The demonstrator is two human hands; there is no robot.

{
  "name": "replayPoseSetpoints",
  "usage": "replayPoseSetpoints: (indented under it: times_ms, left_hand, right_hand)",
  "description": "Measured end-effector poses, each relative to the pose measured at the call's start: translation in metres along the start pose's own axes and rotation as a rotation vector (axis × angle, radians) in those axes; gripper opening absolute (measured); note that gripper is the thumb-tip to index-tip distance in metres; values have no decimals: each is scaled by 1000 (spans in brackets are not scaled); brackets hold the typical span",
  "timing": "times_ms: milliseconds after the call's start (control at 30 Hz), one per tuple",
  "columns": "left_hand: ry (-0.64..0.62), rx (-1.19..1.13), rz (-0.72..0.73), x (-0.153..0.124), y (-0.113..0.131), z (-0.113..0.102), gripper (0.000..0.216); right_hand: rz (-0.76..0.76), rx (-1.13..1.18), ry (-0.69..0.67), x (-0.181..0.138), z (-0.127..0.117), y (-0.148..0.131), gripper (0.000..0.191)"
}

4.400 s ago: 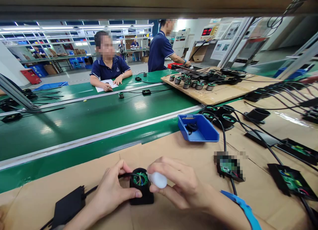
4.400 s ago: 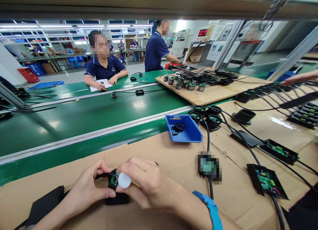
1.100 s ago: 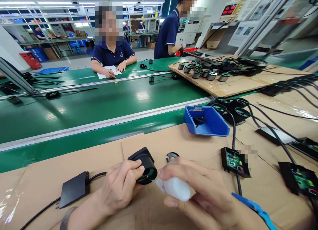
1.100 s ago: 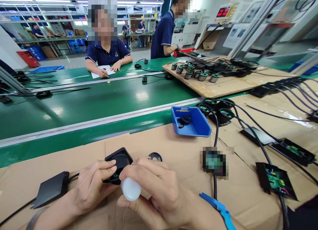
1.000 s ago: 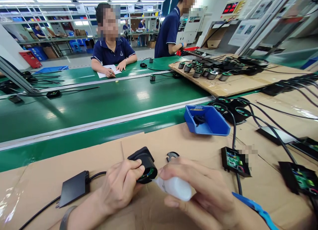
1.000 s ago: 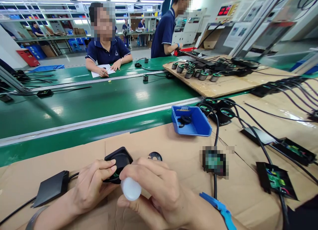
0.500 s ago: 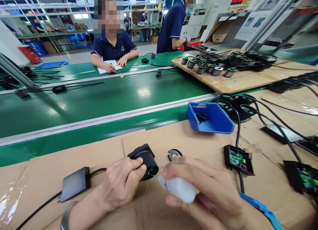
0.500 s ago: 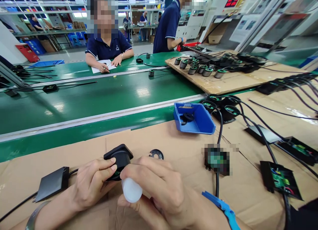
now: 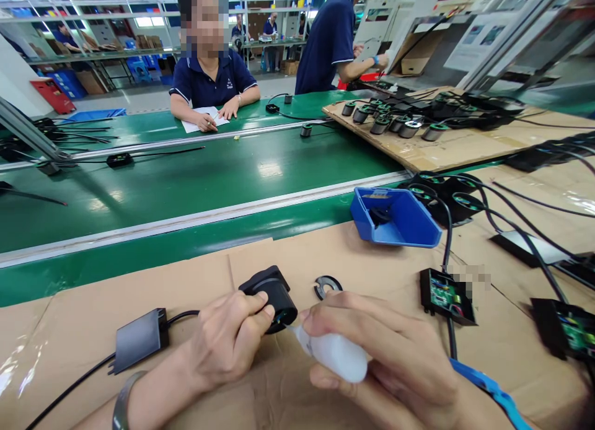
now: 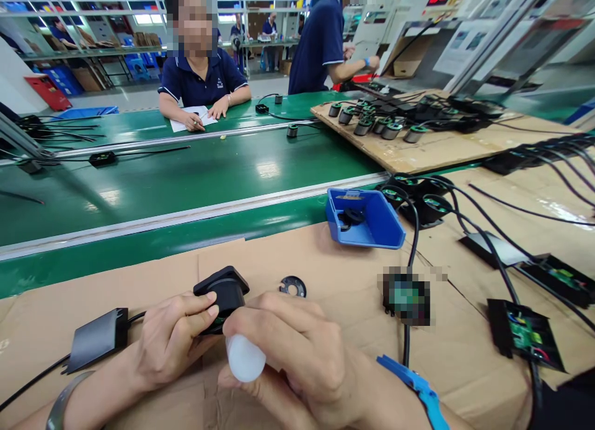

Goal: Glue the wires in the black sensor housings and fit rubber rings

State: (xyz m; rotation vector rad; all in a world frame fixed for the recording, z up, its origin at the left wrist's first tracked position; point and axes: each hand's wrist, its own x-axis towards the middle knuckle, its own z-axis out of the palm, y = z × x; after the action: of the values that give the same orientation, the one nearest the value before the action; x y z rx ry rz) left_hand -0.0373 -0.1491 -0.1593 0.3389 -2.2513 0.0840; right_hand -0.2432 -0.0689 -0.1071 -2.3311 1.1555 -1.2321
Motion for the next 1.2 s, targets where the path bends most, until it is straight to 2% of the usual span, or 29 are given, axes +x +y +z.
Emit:
replayPoseSetpoints:
  times_ms: [667,833,967,1100,1200]
  left_hand:
    - [0,-22,-47,-2,0,2,12]
    - [-24,-175,-165,-1,0,1,22]
    - [-65,-312,-321,0,0,1,27]
    - [-55,-339,-392,-1,2,5,37]
    - [-61,-374,-469,0,5,7,36]
  right_hand:
    - [13,42,-12,2,-3,-1,14]
    - [27,76,41,6,-5,-1,14]
    - [36,114,110,7,-5,0,14]
    - [36,132,177,6,-4,2,14]
    - [29,111,171,5,-3,2,14]
